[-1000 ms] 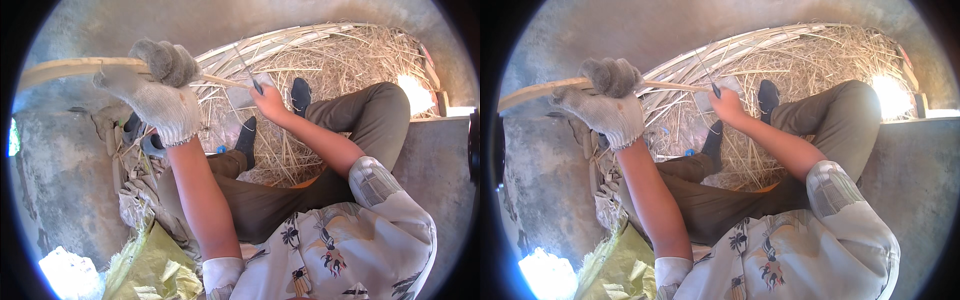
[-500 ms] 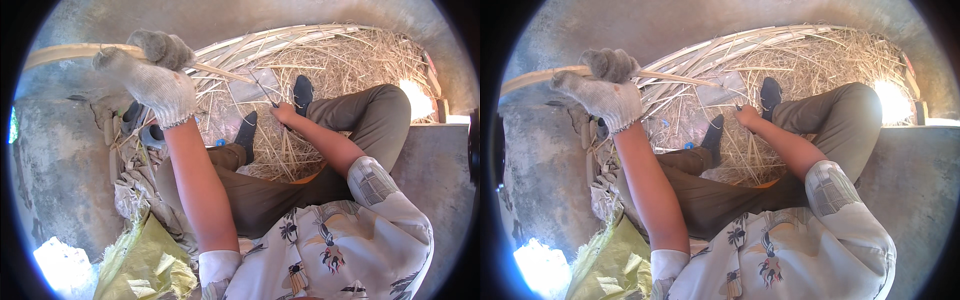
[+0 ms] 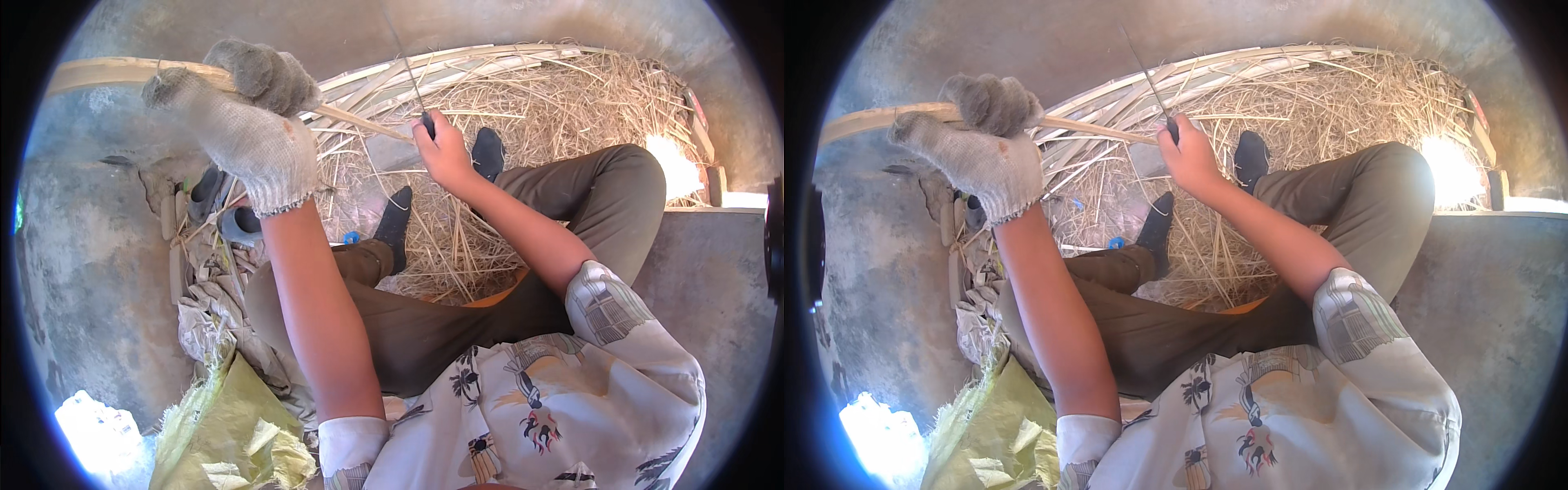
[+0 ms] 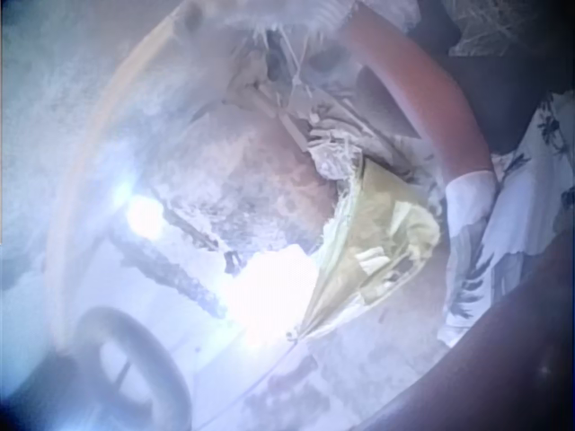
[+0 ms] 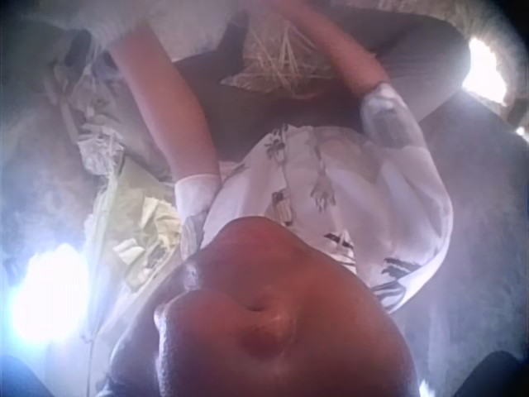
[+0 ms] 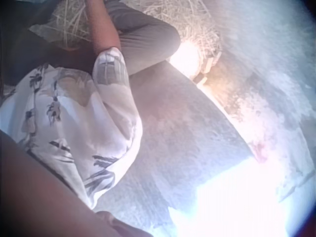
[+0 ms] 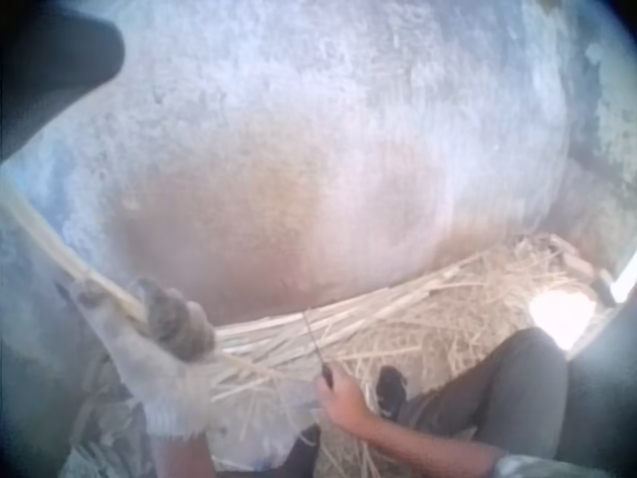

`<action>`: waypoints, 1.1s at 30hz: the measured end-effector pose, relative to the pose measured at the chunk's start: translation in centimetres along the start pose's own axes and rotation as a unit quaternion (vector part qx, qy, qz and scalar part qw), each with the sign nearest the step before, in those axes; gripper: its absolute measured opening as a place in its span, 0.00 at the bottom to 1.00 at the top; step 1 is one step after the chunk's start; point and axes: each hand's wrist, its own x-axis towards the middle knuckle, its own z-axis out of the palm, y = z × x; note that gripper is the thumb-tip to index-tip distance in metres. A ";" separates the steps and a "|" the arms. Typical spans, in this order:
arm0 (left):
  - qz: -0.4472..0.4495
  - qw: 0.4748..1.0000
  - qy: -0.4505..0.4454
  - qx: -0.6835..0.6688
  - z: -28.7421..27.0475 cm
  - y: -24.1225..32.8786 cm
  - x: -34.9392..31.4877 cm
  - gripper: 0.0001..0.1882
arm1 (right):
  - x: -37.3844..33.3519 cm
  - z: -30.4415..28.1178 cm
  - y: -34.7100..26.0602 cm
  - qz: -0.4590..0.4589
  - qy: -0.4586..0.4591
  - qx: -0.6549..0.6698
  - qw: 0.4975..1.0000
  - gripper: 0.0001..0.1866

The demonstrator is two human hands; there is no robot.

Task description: The person sits cross-legged on the floor and uses a knife to split a long bamboo stick into thin strips. The person holds the bamboo with a gloved left hand and repeatedly slices it with the knife in the right hand, creating a pile of bamboo strips.

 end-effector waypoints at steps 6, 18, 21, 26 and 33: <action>0.009 0.999 0.043 -0.011 -0.5 -0.4 0.5 0.42 | -3.9 0.2 12.4 0.331 -0.236 -0.150 0.901 0.20; 0.007 0.996 0.088 0.001 -1.0 -0.4 1.0 0.44 | -5.5 1.5 14.7 0.352 -0.186 -0.012 0.917 0.15; -0.001 0.997 0.082 -0.005 -0.2 -0.3 1.2 0.43 | -5.2 1.9 15.0 0.476 -0.129 0.145 0.858 0.13; 0.001 0.998 -0.065 -0.016 -1.8 -0.1 1.1 0.43 | -2.2 1.2 9.0 0.506 -0.167 0.312 0.787 0.11; 0.053 0.998 -0.009 0.010 -2.0 -0.1 0.4 0.43 | -1.6 -1.5 -2.3 0.059 0.074 0.249 0.964 0.08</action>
